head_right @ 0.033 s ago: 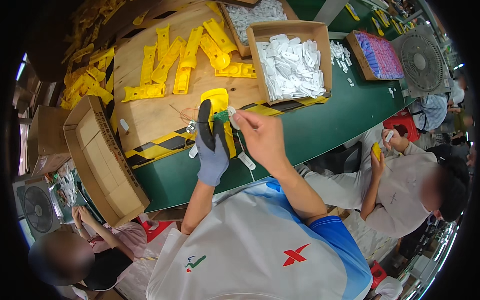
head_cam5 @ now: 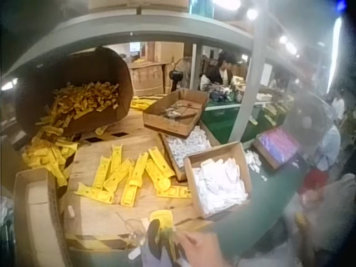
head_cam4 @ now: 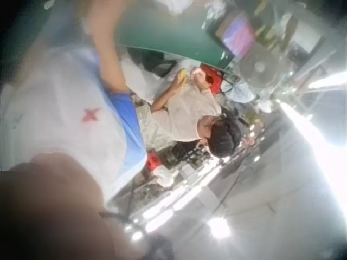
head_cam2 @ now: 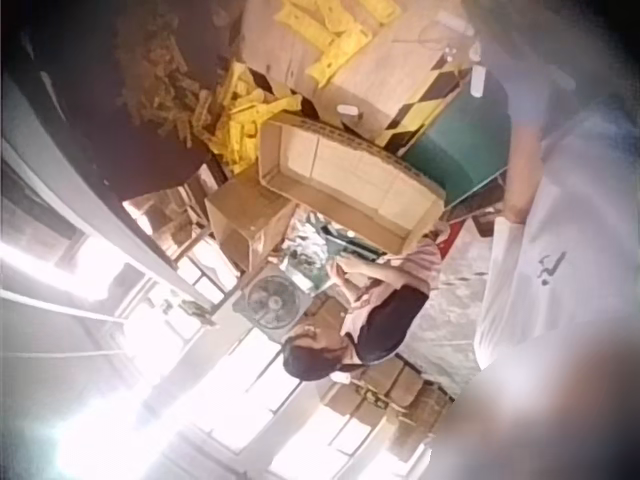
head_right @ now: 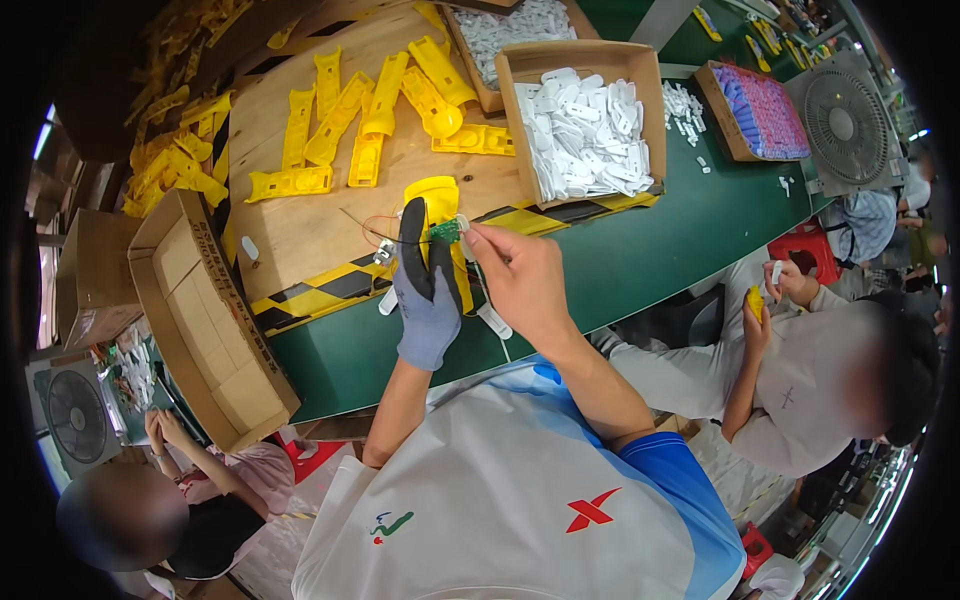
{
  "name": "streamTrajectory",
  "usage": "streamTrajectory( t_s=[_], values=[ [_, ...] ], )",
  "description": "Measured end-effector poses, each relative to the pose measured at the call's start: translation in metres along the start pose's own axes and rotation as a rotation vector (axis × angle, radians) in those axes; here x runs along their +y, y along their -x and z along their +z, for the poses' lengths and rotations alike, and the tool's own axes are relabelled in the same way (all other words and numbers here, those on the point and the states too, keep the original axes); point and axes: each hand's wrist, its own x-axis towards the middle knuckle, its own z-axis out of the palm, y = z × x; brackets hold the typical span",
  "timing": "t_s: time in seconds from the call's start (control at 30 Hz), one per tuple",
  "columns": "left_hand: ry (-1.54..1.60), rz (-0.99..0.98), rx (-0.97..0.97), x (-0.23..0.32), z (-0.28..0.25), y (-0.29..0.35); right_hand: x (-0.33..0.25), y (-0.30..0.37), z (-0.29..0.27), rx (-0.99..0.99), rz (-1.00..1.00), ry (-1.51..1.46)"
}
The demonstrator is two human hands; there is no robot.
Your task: The person is seen assembling electronic components into yellow plastic housings at a factory assembly line.
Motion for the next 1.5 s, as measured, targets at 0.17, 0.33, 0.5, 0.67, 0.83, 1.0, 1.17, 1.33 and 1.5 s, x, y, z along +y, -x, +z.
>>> streamTrajectory(
  t_s=[0.17,0.33,0.5,0.67,0.83,1.0,1.17,1.33,1.5],
  values=[
    [0.058,-0.047,-0.044,0.002,-0.004,-0.003,0.002,-0.006,-0.006,-0.217,0.137,-0.203],
    [0.007,0.014,-0.006,0.004,0.002,-0.003,0.016,-0.010,-0.006,-0.248,0.277,-0.709],
    [0.141,-0.145,-0.007,0.008,0.005,0.010,0.018,-0.002,-0.005,-0.205,0.284,-0.602],
    [0.027,-0.122,-0.059,0.014,-0.008,-0.005,0.026,-0.009,0.004,-0.323,0.186,-0.691],
    [0.126,-0.144,-0.199,-0.011,-0.003,-0.017,0.012,-0.017,-0.034,-0.321,0.070,-0.599],
    [0.188,-0.156,-0.279,0.022,0.004,-0.041,0.003,-0.030,-0.055,-0.309,0.014,-0.711],
    [0.184,-0.177,-0.346,0.050,0.009,-0.047,0.000,-0.030,-0.060,-0.267,-0.016,-0.633],
    [0.063,-0.154,-0.295,0.033,0.012,-0.041,-0.003,-0.024,-0.064,-0.243,-0.002,-0.575],
    [0.228,-0.398,-0.453,0.036,0.014,-0.049,-0.001,-0.019,-0.055,-0.221,0.032,-0.385]
  ],
)
